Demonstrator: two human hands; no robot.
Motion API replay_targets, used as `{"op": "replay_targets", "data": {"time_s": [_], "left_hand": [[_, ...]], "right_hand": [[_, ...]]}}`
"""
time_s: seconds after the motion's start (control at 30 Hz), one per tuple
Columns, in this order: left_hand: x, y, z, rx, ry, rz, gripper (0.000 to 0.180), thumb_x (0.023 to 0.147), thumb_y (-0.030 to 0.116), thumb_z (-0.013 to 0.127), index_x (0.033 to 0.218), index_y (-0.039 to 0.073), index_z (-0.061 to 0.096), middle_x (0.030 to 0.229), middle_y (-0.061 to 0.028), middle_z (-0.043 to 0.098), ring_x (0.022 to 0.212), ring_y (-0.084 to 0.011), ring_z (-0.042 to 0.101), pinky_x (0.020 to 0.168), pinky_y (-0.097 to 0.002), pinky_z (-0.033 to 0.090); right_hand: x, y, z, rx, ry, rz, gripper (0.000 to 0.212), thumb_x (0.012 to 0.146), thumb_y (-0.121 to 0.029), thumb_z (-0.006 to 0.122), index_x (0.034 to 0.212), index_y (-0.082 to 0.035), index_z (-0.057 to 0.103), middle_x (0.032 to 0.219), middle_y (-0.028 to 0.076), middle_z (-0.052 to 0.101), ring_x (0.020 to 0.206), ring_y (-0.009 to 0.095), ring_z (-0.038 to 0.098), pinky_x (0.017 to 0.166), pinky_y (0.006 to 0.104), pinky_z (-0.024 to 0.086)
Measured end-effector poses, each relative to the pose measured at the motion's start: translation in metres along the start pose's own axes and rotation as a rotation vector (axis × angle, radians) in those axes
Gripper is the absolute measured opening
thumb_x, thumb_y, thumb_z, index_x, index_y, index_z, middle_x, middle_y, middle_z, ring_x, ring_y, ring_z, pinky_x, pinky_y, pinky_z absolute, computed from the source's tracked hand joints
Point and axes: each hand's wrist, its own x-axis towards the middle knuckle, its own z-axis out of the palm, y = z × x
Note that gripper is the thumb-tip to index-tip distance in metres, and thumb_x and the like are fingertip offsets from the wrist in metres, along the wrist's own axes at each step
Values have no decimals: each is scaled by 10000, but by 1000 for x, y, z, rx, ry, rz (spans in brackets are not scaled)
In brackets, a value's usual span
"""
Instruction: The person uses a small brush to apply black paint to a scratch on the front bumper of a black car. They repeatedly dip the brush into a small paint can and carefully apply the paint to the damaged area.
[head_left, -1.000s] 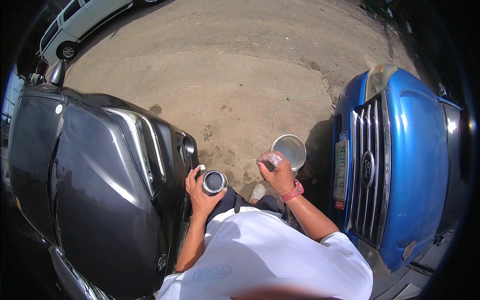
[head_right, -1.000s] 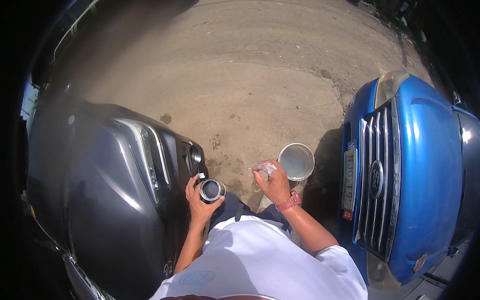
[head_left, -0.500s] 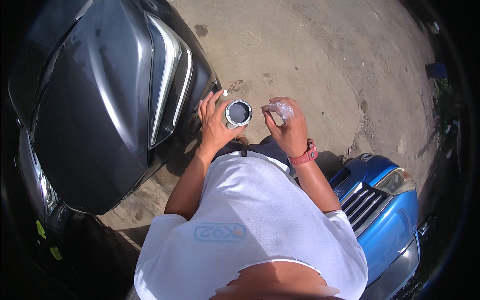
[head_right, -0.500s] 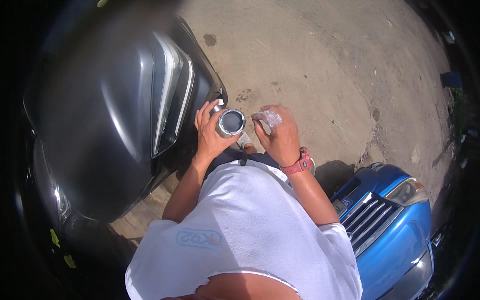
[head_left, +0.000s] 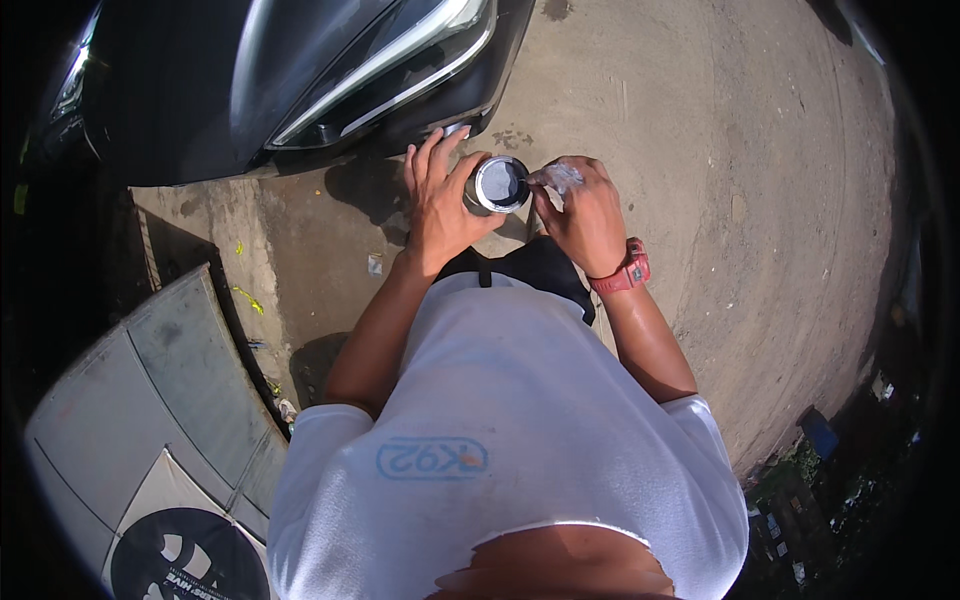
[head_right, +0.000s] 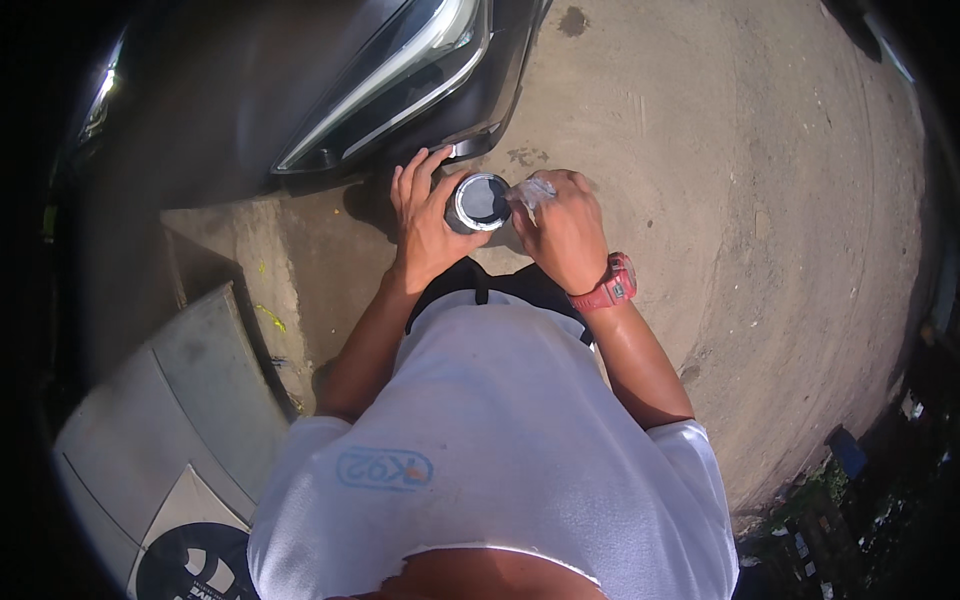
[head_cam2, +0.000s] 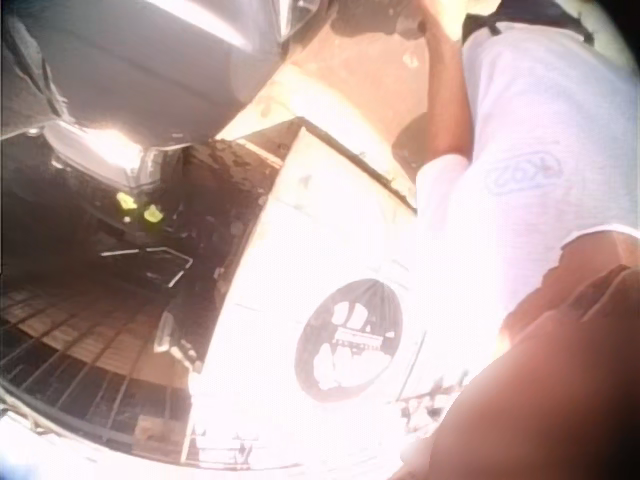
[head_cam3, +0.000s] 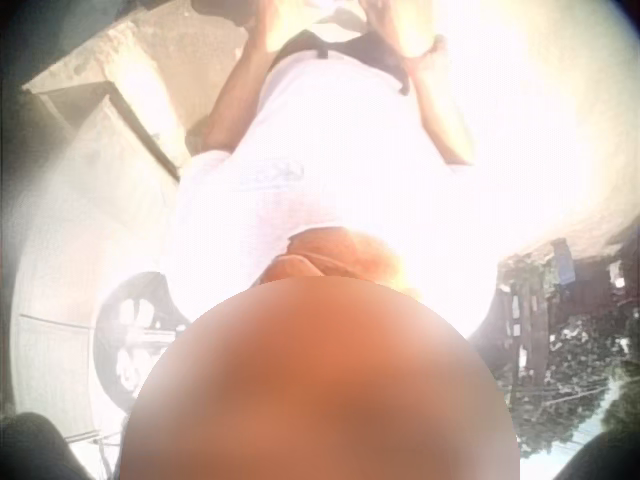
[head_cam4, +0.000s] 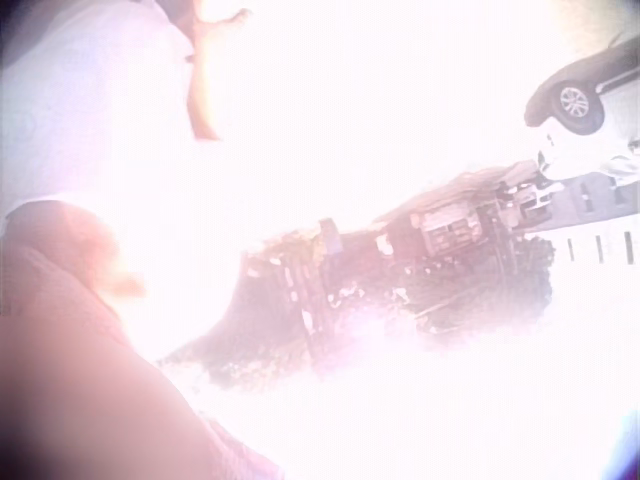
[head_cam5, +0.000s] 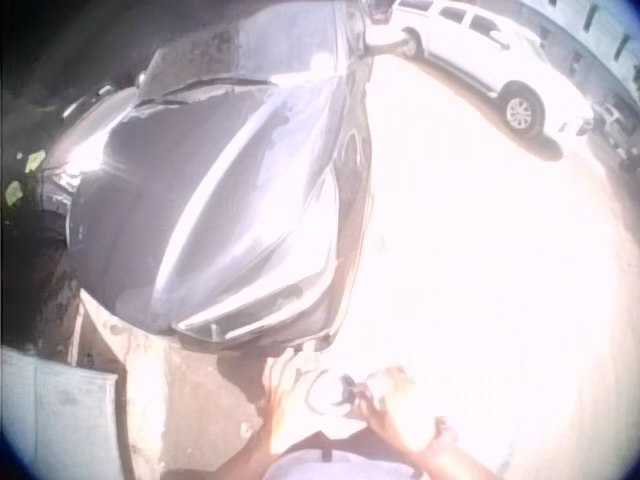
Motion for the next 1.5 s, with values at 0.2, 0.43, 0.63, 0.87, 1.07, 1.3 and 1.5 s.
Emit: {"op": "replay_targets", "data": {"time_s": [0.2,0.43,0.63,0.87,1.07,1.3,1.5], "left_hand": [[-21,42,55,73,157,-191,813,658,370,1065,1365,121,750,1714,-128,543,1643,-470,419,1317,-751,265],[-43,58,93,43,239,-396,766,639,399,1012,1334,158,798,1711,-87,527,1663,-424,387,1349,-747,232],[-61,36,117,35,243,-494,839,617,375,1045,1390,195,771,1731,-66,512,1676,-412,375,1360,-742,213],[-72,-22,154,49,230,-561,897,595,366,1049,1429,223,753,1758,-63,503,1690,-415,369,1366,-740,209],[-85,-105,235,58,297,-548,891,603,343,1047,1431,218,743,1759,-80,506,1698,-428,357,1368,-739,203],[-100,-215,360,86,471,-453,824,660,378,1073,1364,92,756,1689,-126,555,1603,-461,444,1313,-703,326],[-126,-284,442,93,519,-490,763,664,340,1095,1320,108,780,1703,-146,537,1590,-437,453,1292,-650,363]], "right_hand": [[12,59,-13,100,-186,-199,178,932,-96,831,1103,-77,872,1074,169,807,1081,421,763,1038,510,593],[19,84,5,131,-363,-298,162,946,-91,816,1096,-72,873,1125,182,814,1094,429,770,995,520,628],[21,98,46,126,-416,-362,174,904,-79,836,1075,-66,865,1111,174,814,1098,413,775,985,521,639],[31,122,119,77,-440,-456,238,829,-76,855,1066,-59,855,1139,185,814,1104,413,791,998,522,648],[32,176,213,35,-467,-495,204,899,-116,827,1090,-51,858,1178,202,811,1167,448,767,1034,525,631],[15,262,333,202,-287,-438,128,931,-95,879,1059,-97,887,1068,128,836,1152,428,759,1101,524,611],[6,340,409,499,-37,-238,100,954,-73,873,1054,-74,876,1027,110,865,1047,329,825,1124,473,601]]}}
